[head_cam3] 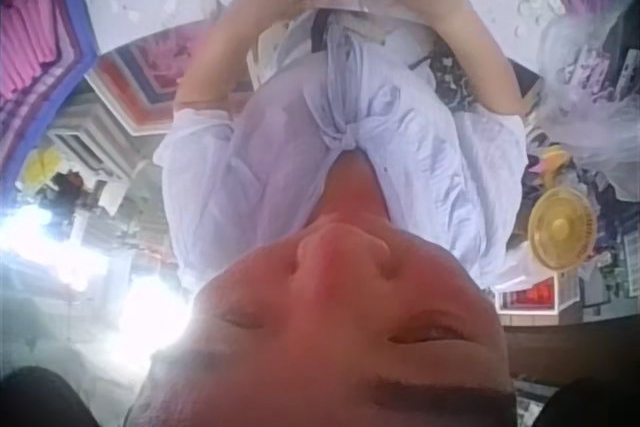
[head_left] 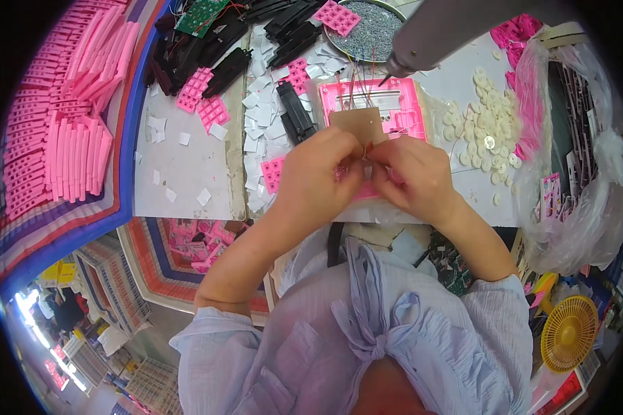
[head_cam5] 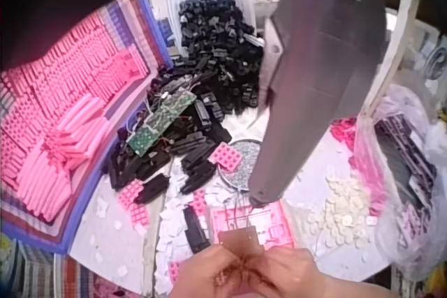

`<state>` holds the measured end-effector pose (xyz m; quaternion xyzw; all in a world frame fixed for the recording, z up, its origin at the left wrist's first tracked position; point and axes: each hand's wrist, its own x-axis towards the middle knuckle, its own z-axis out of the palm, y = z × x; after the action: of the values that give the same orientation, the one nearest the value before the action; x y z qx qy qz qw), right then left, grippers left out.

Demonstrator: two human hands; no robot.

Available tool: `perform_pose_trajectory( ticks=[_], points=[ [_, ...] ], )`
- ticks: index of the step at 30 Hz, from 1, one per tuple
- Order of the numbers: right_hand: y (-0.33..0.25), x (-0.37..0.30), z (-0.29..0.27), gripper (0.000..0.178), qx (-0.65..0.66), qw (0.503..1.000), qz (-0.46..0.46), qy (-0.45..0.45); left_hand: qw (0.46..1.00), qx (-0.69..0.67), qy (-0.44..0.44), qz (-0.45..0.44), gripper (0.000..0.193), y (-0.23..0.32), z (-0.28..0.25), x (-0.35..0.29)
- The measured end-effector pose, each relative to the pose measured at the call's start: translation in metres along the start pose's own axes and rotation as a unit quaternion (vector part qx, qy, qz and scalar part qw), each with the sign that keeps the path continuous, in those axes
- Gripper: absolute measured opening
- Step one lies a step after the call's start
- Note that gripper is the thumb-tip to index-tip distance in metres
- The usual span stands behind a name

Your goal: Assembling a pink electronic toy by inserting buttons and a circuit board into a frame using a heat tool.

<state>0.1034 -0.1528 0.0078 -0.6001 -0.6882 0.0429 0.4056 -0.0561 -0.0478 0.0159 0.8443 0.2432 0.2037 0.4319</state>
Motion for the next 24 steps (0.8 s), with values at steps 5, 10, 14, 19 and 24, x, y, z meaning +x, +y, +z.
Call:
perform_pose_trajectory(
  ticks=[5,10,14,19,24],
  points=[
    [-0.002,0.0,0.001,0.027,-0.013,0.997,-0.073,-0.028,0.966,-0.159,-0.119,-0.165,0.017,-0.01,-0.017,0.011],
    [-0.001,0.003,-0.002,0.027,-0.053,0.993,-0.084,-0.058,0.879,-0.304,-0.233,-0.282,0.018,-0.002,-0.033,0.032],
    [0.002,-0.002,-0.002,0.025,-0.054,0.99,-0.1,-0.079,0.905,-0.238,-0.28,-0.214,0.019,-0.01,-0.035,0.036],
    [0.003,-0.005,0.0,0.019,-0.078,0.988,-0.106,-0.082,0.978,-0.04,-0.2,0.037,0.019,-0.013,-0.027,0.026],
    [0.004,-0.011,0.007,0.014,-0.092,0.985,-0.108,-0.102,0.985,0.035,-0.126,0.113,0.018,-0.017,-0.015,0.013]
  ],
)
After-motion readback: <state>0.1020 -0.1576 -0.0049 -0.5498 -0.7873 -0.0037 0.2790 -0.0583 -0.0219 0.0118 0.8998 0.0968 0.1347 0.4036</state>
